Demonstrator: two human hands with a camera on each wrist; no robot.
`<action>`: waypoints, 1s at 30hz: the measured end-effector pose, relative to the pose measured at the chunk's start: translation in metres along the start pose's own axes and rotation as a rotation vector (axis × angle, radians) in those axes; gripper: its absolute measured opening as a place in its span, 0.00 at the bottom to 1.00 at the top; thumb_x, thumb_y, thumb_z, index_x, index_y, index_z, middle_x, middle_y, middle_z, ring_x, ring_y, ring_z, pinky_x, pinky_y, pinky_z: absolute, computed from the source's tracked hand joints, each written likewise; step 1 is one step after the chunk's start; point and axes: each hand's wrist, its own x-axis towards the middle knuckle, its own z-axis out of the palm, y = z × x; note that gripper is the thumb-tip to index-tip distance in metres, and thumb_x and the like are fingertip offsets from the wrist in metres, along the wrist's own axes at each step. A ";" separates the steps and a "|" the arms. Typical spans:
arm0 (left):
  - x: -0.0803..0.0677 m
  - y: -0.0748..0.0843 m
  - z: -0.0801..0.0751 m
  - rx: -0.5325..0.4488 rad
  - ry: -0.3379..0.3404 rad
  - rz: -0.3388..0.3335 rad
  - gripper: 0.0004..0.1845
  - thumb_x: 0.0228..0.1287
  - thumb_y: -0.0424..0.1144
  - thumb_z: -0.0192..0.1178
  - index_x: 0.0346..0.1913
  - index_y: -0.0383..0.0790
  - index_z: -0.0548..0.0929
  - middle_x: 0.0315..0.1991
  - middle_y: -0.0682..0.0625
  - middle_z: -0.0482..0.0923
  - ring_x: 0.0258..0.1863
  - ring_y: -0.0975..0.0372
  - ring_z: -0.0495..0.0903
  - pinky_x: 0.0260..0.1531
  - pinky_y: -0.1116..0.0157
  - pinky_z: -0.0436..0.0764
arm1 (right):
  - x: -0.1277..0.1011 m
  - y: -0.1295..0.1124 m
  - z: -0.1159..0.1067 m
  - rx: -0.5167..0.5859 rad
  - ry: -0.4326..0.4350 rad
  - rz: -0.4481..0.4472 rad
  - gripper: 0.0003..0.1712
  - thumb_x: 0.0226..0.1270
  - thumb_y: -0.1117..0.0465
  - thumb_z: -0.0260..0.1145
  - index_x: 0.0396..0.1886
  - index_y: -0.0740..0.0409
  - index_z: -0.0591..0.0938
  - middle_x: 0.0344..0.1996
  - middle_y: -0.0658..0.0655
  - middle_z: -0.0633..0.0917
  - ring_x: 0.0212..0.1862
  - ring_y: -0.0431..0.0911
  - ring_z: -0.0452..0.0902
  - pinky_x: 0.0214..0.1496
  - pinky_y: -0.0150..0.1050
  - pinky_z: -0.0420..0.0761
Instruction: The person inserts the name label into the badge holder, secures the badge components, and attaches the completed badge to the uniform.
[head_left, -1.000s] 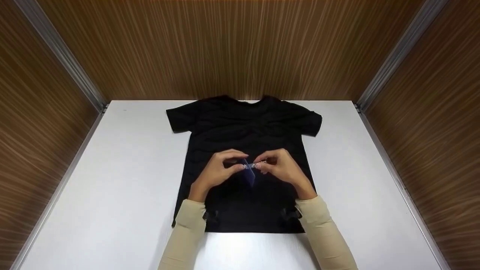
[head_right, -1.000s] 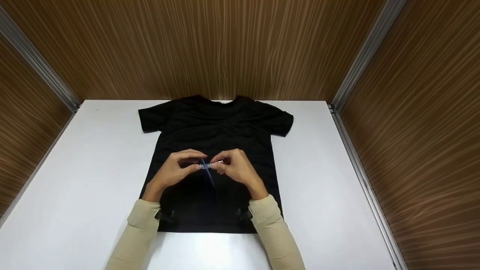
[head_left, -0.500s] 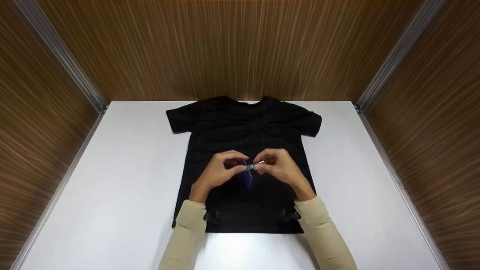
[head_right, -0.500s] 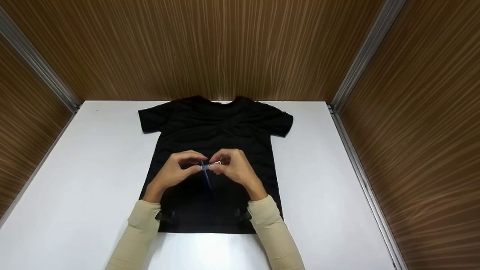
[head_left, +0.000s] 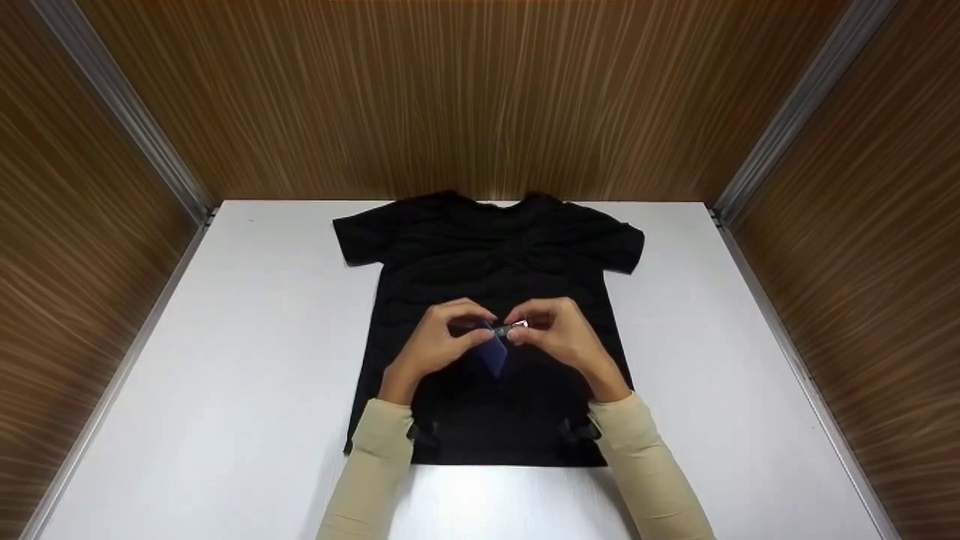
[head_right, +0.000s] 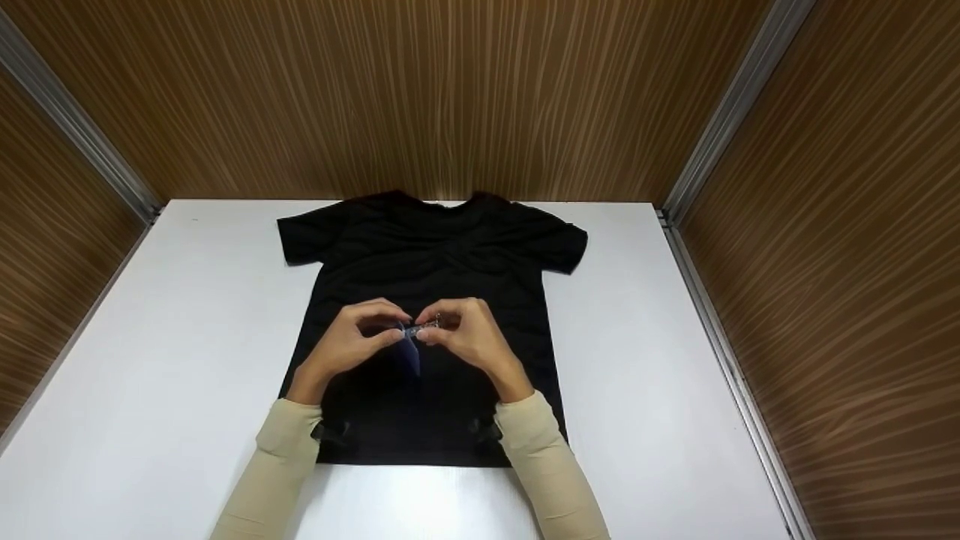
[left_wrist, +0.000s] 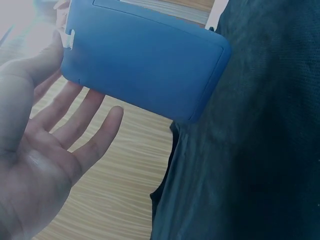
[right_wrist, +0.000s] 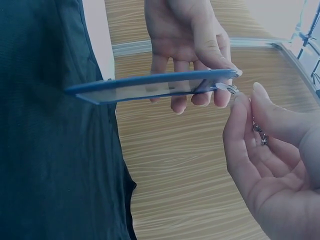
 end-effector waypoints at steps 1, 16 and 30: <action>0.000 0.001 0.000 0.002 -0.001 0.001 0.11 0.66 0.41 0.71 0.49 0.41 0.90 0.44 0.47 0.87 0.48 0.51 0.86 0.52 0.41 0.83 | 0.000 0.000 0.000 -0.002 0.001 -0.009 0.09 0.59 0.71 0.76 0.39 0.69 0.89 0.34 0.68 0.89 0.29 0.40 0.82 0.34 0.28 0.83; 0.001 0.003 0.004 0.014 -0.049 -0.061 0.07 0.68 0.43 0.70 0.44 0.45 0.89 0.43 0.49 0.86 0.48 0.47 0.84 0.55 0.39 0.80 | -0.001 -0.002 0.003 -0.049 0.019 -0.092 0.09 0.61 0.64 0.77 0.40 0.63 0.90 0.37 0.63 0.90 0.33 0.37 0.82 0.37 0.28 0.84; 0.000 0.003 0.006 0.071 -0.062 -0.059 0.09 0.69 0.42 0.68 0.45 0.42 0.89 0.43 0.49 0.87 0.47 0.57 0.85 0.56 0.51 0.83 | -0.002 -0.003 0.004 -0.091 -0.026 -0.198 0.13 0.70 0.71 0.67 0.52 0.68 0.87 0.36 0.64 0.89 0.34 0.52 0.85 0.35 0.29 0.82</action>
